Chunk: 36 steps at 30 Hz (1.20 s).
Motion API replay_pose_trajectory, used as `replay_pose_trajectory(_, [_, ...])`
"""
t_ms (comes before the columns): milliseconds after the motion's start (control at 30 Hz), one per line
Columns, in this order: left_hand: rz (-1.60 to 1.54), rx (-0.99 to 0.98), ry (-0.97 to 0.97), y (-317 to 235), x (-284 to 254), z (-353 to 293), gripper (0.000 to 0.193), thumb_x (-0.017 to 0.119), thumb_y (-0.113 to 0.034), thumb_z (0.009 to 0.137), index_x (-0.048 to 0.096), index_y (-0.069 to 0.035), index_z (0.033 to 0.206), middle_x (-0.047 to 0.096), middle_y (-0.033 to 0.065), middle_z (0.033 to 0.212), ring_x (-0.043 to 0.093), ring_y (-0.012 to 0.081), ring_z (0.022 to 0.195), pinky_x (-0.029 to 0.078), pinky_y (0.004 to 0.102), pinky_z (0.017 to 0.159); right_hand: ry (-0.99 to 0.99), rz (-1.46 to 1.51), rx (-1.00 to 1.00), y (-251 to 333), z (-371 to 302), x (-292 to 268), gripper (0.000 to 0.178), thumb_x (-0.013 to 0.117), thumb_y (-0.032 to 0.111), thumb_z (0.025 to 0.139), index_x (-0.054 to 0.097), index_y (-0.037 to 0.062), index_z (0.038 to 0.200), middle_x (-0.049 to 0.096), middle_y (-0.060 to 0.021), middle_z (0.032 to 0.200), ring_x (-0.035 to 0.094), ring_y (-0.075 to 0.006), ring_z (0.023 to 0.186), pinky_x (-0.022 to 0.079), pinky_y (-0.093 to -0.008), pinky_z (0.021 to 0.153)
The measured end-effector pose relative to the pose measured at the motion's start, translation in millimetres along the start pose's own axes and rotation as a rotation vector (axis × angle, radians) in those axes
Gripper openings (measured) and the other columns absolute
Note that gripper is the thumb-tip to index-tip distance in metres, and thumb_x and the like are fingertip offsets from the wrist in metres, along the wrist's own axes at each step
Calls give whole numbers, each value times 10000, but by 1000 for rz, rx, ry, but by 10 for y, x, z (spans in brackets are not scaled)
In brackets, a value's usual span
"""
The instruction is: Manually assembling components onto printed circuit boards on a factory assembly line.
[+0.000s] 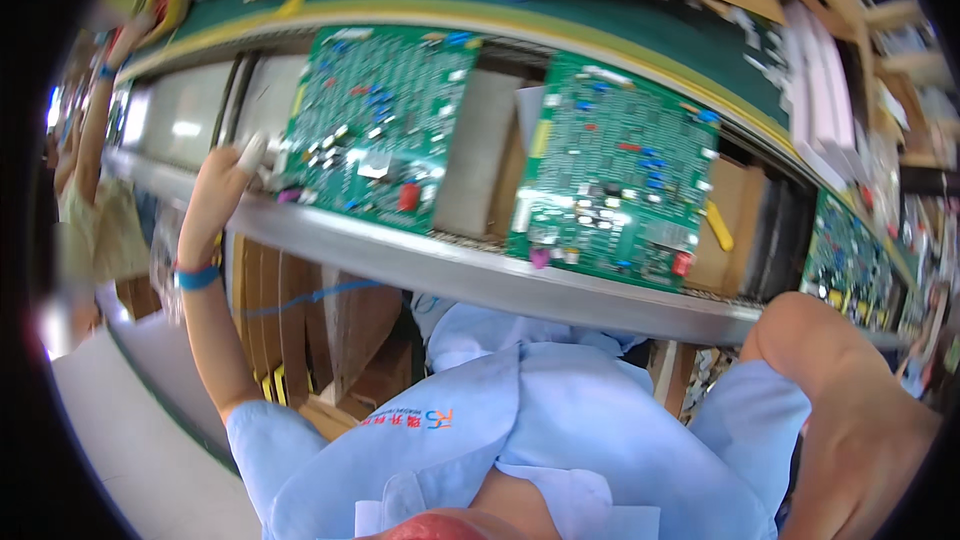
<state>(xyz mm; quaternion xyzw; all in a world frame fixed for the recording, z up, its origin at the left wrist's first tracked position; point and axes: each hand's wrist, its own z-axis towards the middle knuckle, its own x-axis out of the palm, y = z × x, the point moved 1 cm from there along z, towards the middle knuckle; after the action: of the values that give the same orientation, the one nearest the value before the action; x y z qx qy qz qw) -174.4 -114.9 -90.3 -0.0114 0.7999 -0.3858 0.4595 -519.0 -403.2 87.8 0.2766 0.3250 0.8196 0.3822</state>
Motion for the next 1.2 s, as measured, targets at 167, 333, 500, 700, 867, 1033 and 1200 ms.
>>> replay_pose_trajectory(167, [63, 45, 6, -77, 69, 39, 454, 547, -336, 953, 656, 69, 779, 531, 56, 540, 486, 113, 537, 369, 289, 503, -81, -22, -70, 335, -261, 200, 338, 496, -166, 780, 453, 22, 503, 428, -20, 521, 449, -89, 435, 585, -299, 737])
replay_pose_trajectory(333, [62, 77, 41, -48, 64, 89, 493, 559, -365, 952, 657, 66, 734, 533, 57, 528, 477, 104, 515, 358, 294, 479, -199, -355, -192, 728, -704, 512, 294, 526, -130, 768, 500, 40, 529, 476, -52, 517, 490, -108, 466, 560, -289, 660])
replay_pose_trajectory(500, [227, 77, 9, -232, 26, 117, 508, 575, -392, 941, 673, 61, 732, 564, 91, 521, 511, 136, 500, 383, 314, 488, -903, -1582, 286, 1160, -1346, -438, 220, 646, 161, 877, 685, 99, 1085, 633, -47, 779, 569, -106, 714, 459, -259, 683])
replay_pose_trajectory(700, [408, 105, 4, -419, -9, 107, 484, 588, -390, 916, 664, 49, 726, 572, 228, 569, 579, 347, 536, 423, 423, 533, -1186, -1810, 937, 1339, -2743, -2209, 307, 651, 69, 799, 656, 64, 1106, 682, -154, 1031, 655, -288, 975, 498, -370, 849])
replay_pose_trajectory(867, [579, 291, -362, -811, -356, 161, 378, 596, -257, 853, 577, 72, 668, 537, 318, 693, 539, 490, 698, 386, 533, 599, -892, -2042, 837, 1250, -2971, -2321, 490, 622, -51, 732, 640, 154, 1177, 629, -139, 1054, 614, -322, 994, 480, -380, 872])
replay_pose_trajectory(1033, [446, 403, -389, -1452, -546, 808, 319, 606, -305, 879, 693, -15, 979, 678, 199, 922, 649, 359, 887, 490, 387, 781, -994, -1975, 845, 1416, -3284, -2477, 358, 626, -67, 754, 590, 45, 1092, 612, -114, 1002, 625, -236, 828, 498, -341, 761])
replay_pose_trajectory(1200, [495, 505, -510, -1521, -495, 1763, 270, 613, -258, 851, 705, -76, 1028, 685, 166, 1000, 642, 351, 946, 497, 415, 848, -919, -1990, 818, 1331, -3128, -2503, 381, 614, -103, 745, 583, 38, 1098, 598, -100, 990, 606, -212, 833, 484, -318, 775])
